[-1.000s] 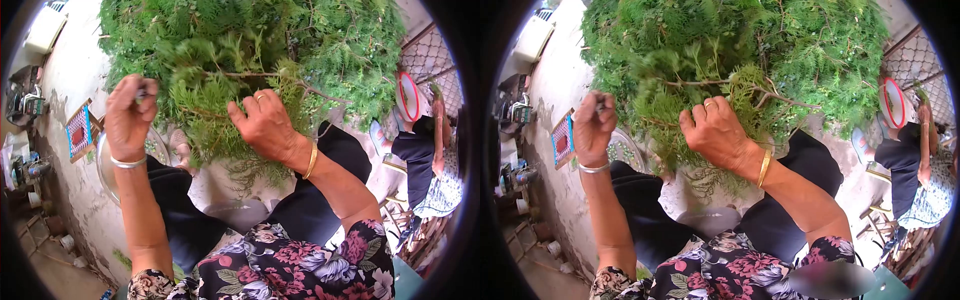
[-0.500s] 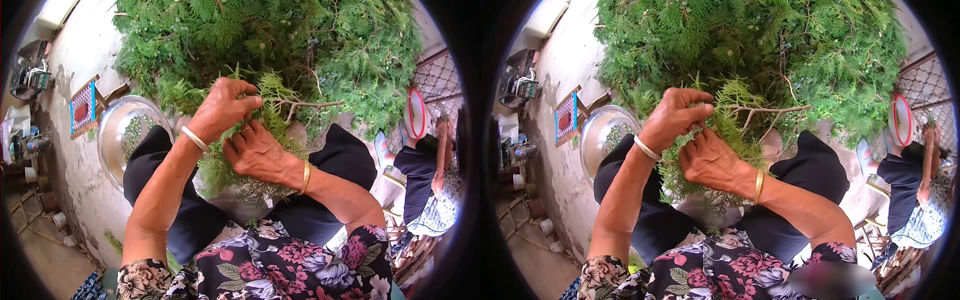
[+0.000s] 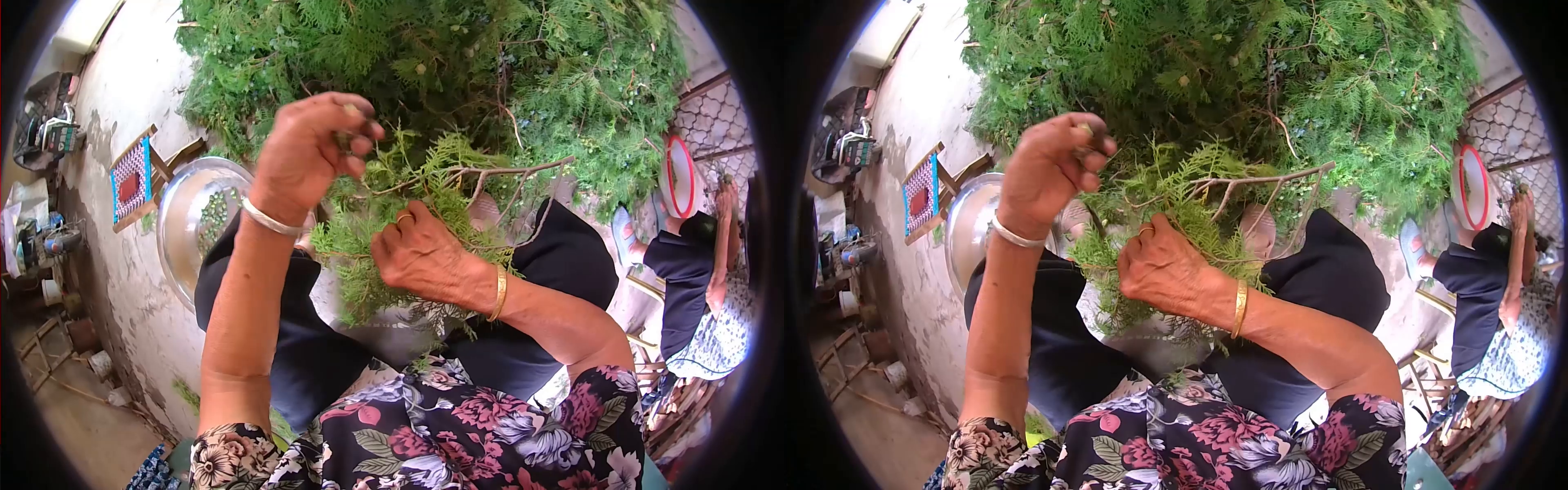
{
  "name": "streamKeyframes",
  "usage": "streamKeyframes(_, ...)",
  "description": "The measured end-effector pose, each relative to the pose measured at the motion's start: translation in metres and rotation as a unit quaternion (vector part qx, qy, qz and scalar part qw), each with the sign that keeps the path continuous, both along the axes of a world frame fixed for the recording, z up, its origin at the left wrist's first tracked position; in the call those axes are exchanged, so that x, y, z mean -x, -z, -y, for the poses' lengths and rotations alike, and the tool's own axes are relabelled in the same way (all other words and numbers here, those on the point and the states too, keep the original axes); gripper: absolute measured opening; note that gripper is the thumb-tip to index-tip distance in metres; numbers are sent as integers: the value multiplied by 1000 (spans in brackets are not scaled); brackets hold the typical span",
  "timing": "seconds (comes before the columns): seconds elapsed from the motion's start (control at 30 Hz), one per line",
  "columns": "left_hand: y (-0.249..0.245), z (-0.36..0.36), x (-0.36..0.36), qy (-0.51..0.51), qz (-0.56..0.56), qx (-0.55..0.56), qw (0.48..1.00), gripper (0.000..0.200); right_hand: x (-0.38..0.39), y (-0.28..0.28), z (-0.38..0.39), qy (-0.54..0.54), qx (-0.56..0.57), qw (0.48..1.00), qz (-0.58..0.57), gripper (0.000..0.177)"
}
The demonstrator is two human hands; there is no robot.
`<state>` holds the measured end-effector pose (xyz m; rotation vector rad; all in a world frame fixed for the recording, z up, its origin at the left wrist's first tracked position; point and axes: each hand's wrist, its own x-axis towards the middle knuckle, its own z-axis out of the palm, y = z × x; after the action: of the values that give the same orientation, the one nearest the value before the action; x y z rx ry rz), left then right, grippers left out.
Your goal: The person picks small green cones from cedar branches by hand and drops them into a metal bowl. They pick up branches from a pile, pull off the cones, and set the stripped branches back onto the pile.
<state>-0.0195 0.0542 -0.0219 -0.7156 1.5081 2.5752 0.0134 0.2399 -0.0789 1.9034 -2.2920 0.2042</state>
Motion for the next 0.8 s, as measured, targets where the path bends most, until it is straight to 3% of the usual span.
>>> streamKeyframes(0.07, 14, -8, -7, 145, -16, 52, 988, 8, 0, 1, 1, 1, 2, 1000, 5, 14)
streamKeyframes(0.1, 14, -13, -9, 206, 17, 136, 969, 9, 0, 0, 1, 3, 3, 1000, 7, 15)
streamKeyframes(0.13, 12, -19, -12, 261, 28, 260, 929, 15, 1, 0, 1, 3, 3, 1000, 7, 15)
streamKeyframes(0.2, 31, -23, -13, 321, -133, 442, 827, 21, 1, 0, 0, -16, 11, 1000, -2, 14)
streamKeyframes(0.53, 34, -29, -8, 421, -25, 365, 830, 20, -5, -3, -2, -77, -68, 993, 52, 13)
streamKeyframes(0.8, 37, -33, -15, 318, -155, 472, 807, 21, -3, 2, -2, -51, -42, 997, 43, 15)
